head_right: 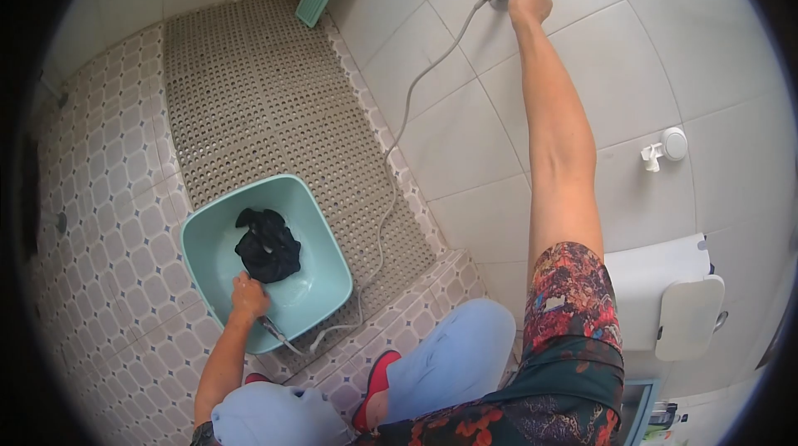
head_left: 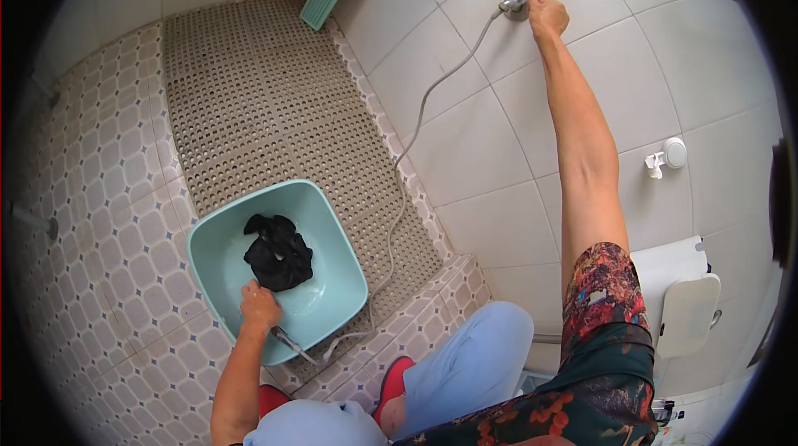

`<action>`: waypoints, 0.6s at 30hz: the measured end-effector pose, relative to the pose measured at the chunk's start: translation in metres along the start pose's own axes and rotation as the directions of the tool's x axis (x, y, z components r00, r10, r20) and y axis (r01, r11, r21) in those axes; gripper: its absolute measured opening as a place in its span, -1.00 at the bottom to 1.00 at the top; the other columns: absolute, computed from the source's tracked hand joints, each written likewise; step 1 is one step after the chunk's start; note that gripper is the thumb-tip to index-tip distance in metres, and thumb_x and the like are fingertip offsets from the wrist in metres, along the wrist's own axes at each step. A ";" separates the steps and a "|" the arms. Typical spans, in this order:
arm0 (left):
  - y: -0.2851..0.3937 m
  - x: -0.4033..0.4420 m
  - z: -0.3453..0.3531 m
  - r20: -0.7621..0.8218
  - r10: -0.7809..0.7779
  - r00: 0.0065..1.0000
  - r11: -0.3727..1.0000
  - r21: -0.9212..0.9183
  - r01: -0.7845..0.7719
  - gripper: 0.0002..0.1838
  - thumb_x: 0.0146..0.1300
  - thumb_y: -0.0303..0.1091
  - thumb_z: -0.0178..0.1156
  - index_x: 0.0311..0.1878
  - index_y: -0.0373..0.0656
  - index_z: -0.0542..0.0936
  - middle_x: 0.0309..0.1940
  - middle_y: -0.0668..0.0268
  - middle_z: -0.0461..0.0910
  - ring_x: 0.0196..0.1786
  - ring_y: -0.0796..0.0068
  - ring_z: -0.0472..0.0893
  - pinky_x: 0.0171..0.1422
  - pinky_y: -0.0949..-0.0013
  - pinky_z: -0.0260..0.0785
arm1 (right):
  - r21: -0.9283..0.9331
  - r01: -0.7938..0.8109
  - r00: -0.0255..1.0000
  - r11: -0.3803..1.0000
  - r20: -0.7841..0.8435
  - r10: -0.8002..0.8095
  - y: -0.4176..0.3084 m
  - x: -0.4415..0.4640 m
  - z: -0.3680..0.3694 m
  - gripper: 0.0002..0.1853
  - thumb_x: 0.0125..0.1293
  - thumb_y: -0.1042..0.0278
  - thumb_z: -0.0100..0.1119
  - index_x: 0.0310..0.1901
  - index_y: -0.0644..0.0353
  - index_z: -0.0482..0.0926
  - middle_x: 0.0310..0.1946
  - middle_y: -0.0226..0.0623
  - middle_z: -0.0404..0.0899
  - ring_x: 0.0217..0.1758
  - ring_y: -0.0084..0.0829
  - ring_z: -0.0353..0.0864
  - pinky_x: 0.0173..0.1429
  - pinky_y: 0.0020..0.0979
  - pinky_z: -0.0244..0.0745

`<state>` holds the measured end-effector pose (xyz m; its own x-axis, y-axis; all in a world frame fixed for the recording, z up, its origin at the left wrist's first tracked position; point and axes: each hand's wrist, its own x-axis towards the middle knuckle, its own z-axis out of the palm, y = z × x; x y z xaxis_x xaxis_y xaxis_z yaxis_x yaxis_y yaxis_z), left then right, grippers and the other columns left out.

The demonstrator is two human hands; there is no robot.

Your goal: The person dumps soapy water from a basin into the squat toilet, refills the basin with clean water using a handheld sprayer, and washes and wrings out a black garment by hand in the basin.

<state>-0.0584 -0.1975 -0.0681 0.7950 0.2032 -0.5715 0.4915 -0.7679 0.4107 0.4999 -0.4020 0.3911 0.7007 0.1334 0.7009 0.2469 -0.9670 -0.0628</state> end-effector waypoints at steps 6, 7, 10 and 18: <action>0.004 -0.006 -0.012 0.011 0.008 1.000 1.000 -0.030 -0.008 -0.73 0.07 -0.34 0.18 -0.20 -0.32 0.62 0.03 0.17 0.34 0.12 0.10 0.34 0.13 0.16 0.40 | -0.084 0.010 1.000 0.996 0.000 -0.010 -0.005 -0.001 -0.003 -0.73 0.16 0.14 0.04 -0.18 -0.17 0.71 -0.29 -0.26 0.68 -0.19 -0.22 0.65 -0.04 -0.31 0.51; 0.003 -0.006 -0.011 0.012 0.002 1.000 1.000 -0.032 -0.002 -0.73 0.07 -0.34 0.18 -0.20 -0.32 0.62 0.03 0.17 0.34 0.12 0.10 0.34 0.13 0.16 0.40 | -0.120 0.021 1.000 0.993 -0.002 -0.021 -0.007 0.000 -0.002 -0.73 0.16 0.15 0.04 -0.18 -0.17 0.71 -0.29 -0.26 0.68 -0.19 -0.22 0.65 -0.04 -0.31 0.51; 0.001 -0.004 -0.006 0.005 -0.003 1.000 0.999 -0.032 0.003 -0.73 0.07 -0.35 0.18 -0.20 -0.32 0.62 0.02 0.17 0.34 0.12 0.10 0.34 0.13 0.17 0.40 | -0.133 0.036 0.999 0.990 0.004 -0.036 -0.007 0.002 -0.002 -0.73 0.16 0.15 0.04 -0.19 -0.16 0.72 -0.28 -0.26 0.68 -0.19 -0.23 0.65 -0.04 -0.31 0.50; 0.002 -0.003 -0.006 -0.021 -0.003 1.000 0.999 -0.045 0.002 -0.74 0.04 -0.36 0.20 -0.23 -0.34 0.62 0.02 0.14 0.34 0.11 0.09 0.34 0.12 0.16 0.41 | -0.143 0.027 1.000 0.989 0.010 -0.025 -0.010 0.004 0.000 -0.74 0.19 0.09 0.08 -0.19 -0.11 0.72 -0.26 -0.30 0.68 -0.18 -0.24 0.65 -0.02 -0.32 0.50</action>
<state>-0.0577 -0.1966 -0.0613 0.8010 0.2183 -0.5574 0.5086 -0.7394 0.4413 0.5005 -0.3913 0.3945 0.7012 0.1602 0.6948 0.1671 -0.9842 0.0583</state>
